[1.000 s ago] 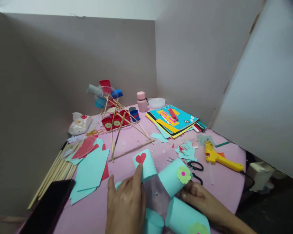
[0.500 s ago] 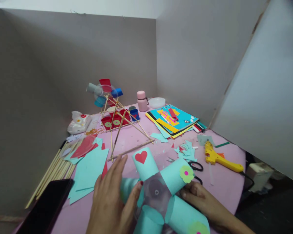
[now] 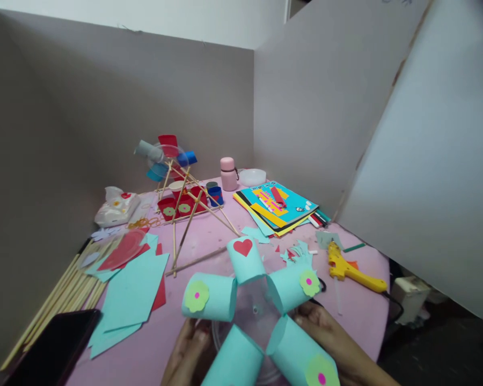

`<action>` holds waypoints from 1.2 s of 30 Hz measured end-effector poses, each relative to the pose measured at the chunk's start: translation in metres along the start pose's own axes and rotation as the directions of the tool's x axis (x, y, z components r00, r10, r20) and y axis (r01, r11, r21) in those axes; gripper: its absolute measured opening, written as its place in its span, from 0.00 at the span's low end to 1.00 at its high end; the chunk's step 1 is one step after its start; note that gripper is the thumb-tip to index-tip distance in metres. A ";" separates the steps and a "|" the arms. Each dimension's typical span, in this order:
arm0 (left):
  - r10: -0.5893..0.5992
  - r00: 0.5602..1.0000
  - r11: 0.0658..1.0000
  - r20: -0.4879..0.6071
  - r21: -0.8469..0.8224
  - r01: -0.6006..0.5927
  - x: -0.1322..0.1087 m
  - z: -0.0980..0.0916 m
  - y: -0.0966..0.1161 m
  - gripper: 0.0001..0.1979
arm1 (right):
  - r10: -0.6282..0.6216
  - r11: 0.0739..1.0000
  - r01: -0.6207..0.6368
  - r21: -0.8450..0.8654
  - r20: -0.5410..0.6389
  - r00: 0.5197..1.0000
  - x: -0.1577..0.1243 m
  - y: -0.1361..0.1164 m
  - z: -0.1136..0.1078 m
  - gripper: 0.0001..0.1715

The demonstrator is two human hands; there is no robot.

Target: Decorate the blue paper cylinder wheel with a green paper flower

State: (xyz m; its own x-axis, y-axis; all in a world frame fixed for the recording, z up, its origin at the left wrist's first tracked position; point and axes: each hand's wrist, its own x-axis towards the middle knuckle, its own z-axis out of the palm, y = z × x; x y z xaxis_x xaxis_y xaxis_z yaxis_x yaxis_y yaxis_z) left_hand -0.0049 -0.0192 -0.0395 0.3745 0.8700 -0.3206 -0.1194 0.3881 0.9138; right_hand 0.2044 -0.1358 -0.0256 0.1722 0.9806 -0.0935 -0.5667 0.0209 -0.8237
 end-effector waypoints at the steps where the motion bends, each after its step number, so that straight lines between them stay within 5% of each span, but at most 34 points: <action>1: -0.023 1.000 1.000 0.009 -0.016 0.023 -0.002 0.003 0.001 0.33 | -0.002 1.000 0.002 -0.016 0.004 1.000 0.000 0.001 0.000 0.18; 6: -0.109 0.987 0.989 0.116 -0.085 0.119 -0.014 0.014 0.017 0.28 | 0.012 0.998 -0.010 -0.067 0.030 0.999 -0.002 0.002 0.000 0.16; 16: -0.234 0.959 0.932 0.160 -0.243 0.268 -0.028 0.018 0.027 0.17 | 0.074 0.992 -0.074 -0.099 -0.009 0.997 -0.004 -0.001 0.003 0.18; 22: -0.251 0.957 0.942 0.142 -0.191 0.276 -0.023 0.014 0.028 0.18 | 0.061 0.998 -0.061 -0.012 0.031 0.998 -0.002 -0.003 0.005 0.19; 31: -0.272 0.928 0.865 0.255 -0.357 0.352 -0.005 0.006 0.011 0.18 | 0.046 0.998 -0.048 0.036 0.067 0.997 -0.002 0.001 0.002 0.14; 36: -0.245 0.939 0.912 0.241 -0.272 0.307 -0.002 0.004 0.014 0.17 | 0.044 0.996 -0.049 0.073 0.075 0.996 -0.002 0.000 0.005 0.15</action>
State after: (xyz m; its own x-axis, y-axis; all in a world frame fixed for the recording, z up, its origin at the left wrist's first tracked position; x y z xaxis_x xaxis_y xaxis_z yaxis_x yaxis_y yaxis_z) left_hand -0.0033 -0.0172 -0.0252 0.6024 0.6490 -0.4647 -0.2441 0.7041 0.6669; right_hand 0.2001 -0.1373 -0.0229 0.0861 0.9925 -0.0871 -0.6317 -0.0132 -0.7751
